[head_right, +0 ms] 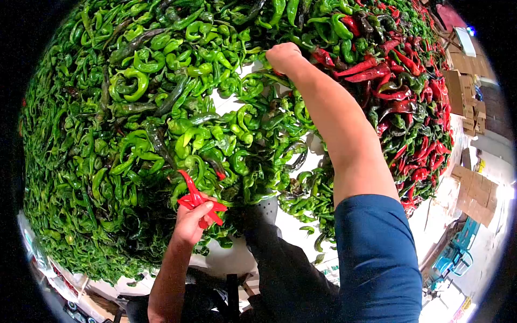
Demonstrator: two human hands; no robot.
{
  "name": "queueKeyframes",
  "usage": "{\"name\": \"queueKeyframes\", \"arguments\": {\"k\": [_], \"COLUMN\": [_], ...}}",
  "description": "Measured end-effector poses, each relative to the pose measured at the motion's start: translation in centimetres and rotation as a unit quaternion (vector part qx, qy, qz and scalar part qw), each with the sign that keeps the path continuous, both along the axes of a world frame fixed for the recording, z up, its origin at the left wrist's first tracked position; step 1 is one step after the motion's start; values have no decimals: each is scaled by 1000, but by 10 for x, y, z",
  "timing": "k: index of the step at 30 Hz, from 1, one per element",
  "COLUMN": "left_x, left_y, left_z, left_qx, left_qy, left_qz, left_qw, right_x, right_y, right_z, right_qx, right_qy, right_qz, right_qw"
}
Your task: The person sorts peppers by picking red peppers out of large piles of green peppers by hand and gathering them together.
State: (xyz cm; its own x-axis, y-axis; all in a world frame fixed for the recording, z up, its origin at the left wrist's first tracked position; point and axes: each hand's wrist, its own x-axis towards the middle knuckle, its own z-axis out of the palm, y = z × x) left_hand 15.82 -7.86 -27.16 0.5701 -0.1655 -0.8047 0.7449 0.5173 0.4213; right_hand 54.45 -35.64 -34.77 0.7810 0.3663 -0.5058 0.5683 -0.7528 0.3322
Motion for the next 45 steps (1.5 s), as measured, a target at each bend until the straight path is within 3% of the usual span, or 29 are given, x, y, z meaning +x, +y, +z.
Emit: {"name": "queueKeyframes", "arguments": {"k": [6,9,10,11,14,16,18,19,22,24,26,27,34,35,38,40,41,42,44,45], "left_x": [1,-1,-2,-2,-1,4,5,5,5,3,0,-1,-3,-1,-4,-5,-6,-7,-7,-7], "left_y": [7,14,16,18,21,20,20,19,19,18,19,20,19,19,19,19,18,18,17,17], "left_z": [1,3,2,1,0,2,4,3,4,5,3,3,3,6,5,2,0,-1,-1,-1], "left_qx": [-3,3,4,3,2,0,-1,-3,-8,-7,-14,-16,-17,-15,-19,-19,-16,-13,-19,-21], "left_qy": [-12,-17,-19,-13,-6,-20,-29,-33,-43,-38,-32,-30,-26,-25,-25,-21,-16,-11,-12,-12], "left_qz": [-3,16,23,20,19,3,-3,1,4,13,15,16,16,23,33,30,25,19,10,5], "left_qw": [1000,1000,1000,1000,1000,1000,1000,999,999,999,999,999,999,999,999,999,999,1000,1000,1000], "right_x": [-11,-33,-44,-71,-155,-179,-197,-197,-211,-211,-208,-208,-206,-201,-192,-162,-139,-117,-71,-60], "right_y": [6,6,9,19,36,50,42,38,18,4,6,-3,-10,-7,-22,-31,-33,-39,-49,-43], "right_z": [-14,11,20,30,47,75,66,68,67,58,89,77,71,84,56,54,60,55,39,47], "right_qx": [-117,3,45,76,308,351,455,449,485,440,495,546,503,434,447,462,450,438,270,255], "right_qy": [-77,-35,76,28,124,286,275,288,234,212,233,238,219,227,70,59,75,100,42,79], "right_qz": [75,79,43,95,107,-89,-242,-285,-297,-324,-464,-440,-460,-467,-382,-439,-419,-458,-425,-453], "right_qw": [987,996,995,992,937,887,812,797,788,810,696,672,698,737,806,768,785,767,863,851]}}
